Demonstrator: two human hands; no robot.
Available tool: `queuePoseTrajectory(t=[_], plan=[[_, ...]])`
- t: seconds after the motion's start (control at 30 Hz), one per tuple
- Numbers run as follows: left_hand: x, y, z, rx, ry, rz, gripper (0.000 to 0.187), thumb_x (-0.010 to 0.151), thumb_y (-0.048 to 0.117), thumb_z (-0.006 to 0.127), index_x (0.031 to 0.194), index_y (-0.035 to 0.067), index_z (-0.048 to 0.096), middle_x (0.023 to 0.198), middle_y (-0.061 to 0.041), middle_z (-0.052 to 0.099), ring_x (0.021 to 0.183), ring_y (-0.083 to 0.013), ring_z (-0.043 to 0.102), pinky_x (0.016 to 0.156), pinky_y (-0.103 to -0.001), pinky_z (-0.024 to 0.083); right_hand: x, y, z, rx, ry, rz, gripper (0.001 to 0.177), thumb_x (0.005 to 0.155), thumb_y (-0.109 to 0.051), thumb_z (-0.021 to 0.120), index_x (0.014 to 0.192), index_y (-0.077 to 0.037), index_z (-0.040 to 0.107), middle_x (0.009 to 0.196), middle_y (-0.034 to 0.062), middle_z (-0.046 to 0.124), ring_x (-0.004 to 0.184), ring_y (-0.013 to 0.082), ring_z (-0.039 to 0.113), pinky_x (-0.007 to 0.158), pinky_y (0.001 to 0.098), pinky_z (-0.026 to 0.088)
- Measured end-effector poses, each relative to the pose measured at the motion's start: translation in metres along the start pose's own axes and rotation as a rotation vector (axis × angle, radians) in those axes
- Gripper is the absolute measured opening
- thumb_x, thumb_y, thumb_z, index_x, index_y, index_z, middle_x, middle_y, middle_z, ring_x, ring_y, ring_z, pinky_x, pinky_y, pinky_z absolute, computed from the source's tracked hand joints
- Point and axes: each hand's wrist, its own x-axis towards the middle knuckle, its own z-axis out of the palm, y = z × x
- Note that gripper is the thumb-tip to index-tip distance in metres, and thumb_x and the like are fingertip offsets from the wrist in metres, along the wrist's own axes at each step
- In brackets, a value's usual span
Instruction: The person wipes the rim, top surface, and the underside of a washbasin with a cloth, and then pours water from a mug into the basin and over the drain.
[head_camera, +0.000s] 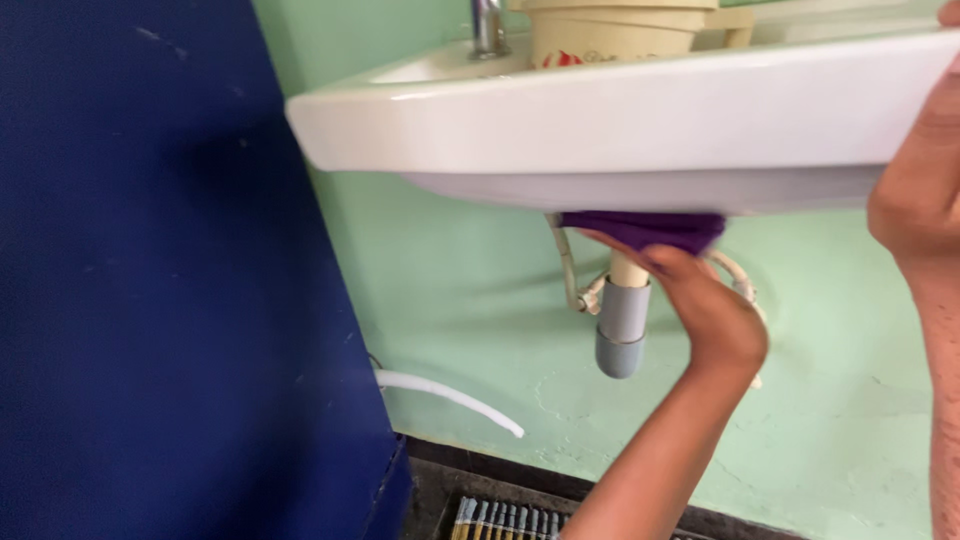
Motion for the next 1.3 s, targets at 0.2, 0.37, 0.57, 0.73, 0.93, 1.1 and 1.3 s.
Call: queuePoseTrajectory(t=[0.2,0.37,0.57,0.73,0.93,1.1,1.3], plan=[[0.058,-0.009,-0.041,-0.513,0.385,-0.557,0.101,0.082,0.089,0.033,0.160,0.026,0.033,0.160,0.007,0.043,0.137,-0.0083,0.042,0.114,-0.025,0.032,-0.009,0.001,-0.003,-0.159,0.005,0.016,0.037,0.128,-0.015,0.025,0.130,0.008,0.054,0.111,0.0171,0.063,0.097,0.0253,0.066,0.083,0.0313,0.052],[0.110,-0.025,-0.082,-0.575,0.311,-0.479,0.068,0.092,0.071,0.044,0.142,0.026,0.051,0.137,0.008,0.059,0.117,-0.0097,0.059,0.094,-0.025,0.051,-0.015,0.005,-0.005,-0.243,0.011,0.067,0.032,0.126,-0.010,0.029,0.120,0.007,0.056,0.095,0.0134,0.058,0.081,0.0225,0.059,0.072,0.0308,0.046],[0.131,-0.062,-0.106,-0.506,0.241,-0.475,0.062,0.097,0.066,0.045,0.141,0.022,0.052,0.136,0.005,0.059,0.120,-0.0131,0.058,0.099,-0.031,0.049,-0.025,0.010,0.004,-0.282,0.034,0.090,0.029,0.122,-0.005,0.033,0.111,0.005,0.057,0.083,0.0098,0.054,0.069,0.0199,0.054,0.064,0.0295,0.040],[0.146,-0.085,-0.136,-0.511,0.162,-0.487,0.058,0.101,0.061,0.047,0.141,0.019,0.053,0.136,0.003,0.059,0.122,-0.0159,0.057,0.103,-0.037,0.048,-0.019,0.004,0.005,-0.309,0.045,0.124,0.027,0.118,-0.007,0.035,0.107,0.002,0.058,0.084,0.0097,0.055,0.073,0.0218,0.055,0.068,0.0316,0.040],[0.165,-0.097,-0.155,-0.573,0.055,-0.404,0.053,0.107,0.056,0.048,0.140,0.015,0.054,0.136,0.001,0.059,0.125,-0.0194,0.056,0.108,-0.043,0.046,0.003,-0.013,-0.007,-0.483,0.145,-0.042,0.029,0.116,-0.012,0.038,0.105,-0.006,0.064,0.094,0.0068,0.058,0.088,0.0240,0.055,0.081,0.0368,0.040],[0.180,-0.046,-0.163,-0.594,-0.037,-0.246,0.048,0.111,0.051,0.050,0.139,0.012,0.055,0.135,-0.001,0.058,0.128,-0.0222,0.055,0.113,-0.048,0.044,0.019,-0.018,-0.010,-0.601,0.214,-0.145,0.032,0.114,-0.016,0.039,0.104,-0.012,0.069,0.102,0.0045,0.061,0.101,0.0258,0.054,0.092,0.0413,0.040],[0.104,-0.011,-0.112,-0.439,0.250,-0.123,0.074,0.100,0.063,0.038,0.159,0.020,0.030,0.150,0.005,0.048,0.137,-0.0133,0.046,0.118,-0.035,0.033,0.017,-0.023,-0.009,-0.543,0.197,-0.081,0.032,0.116,-0.015,0.039,0.111,-0.010,0.070,0.110,0.0056,0.062,0.114,0.0260,0.052,0.110,0.0439,0.032]])
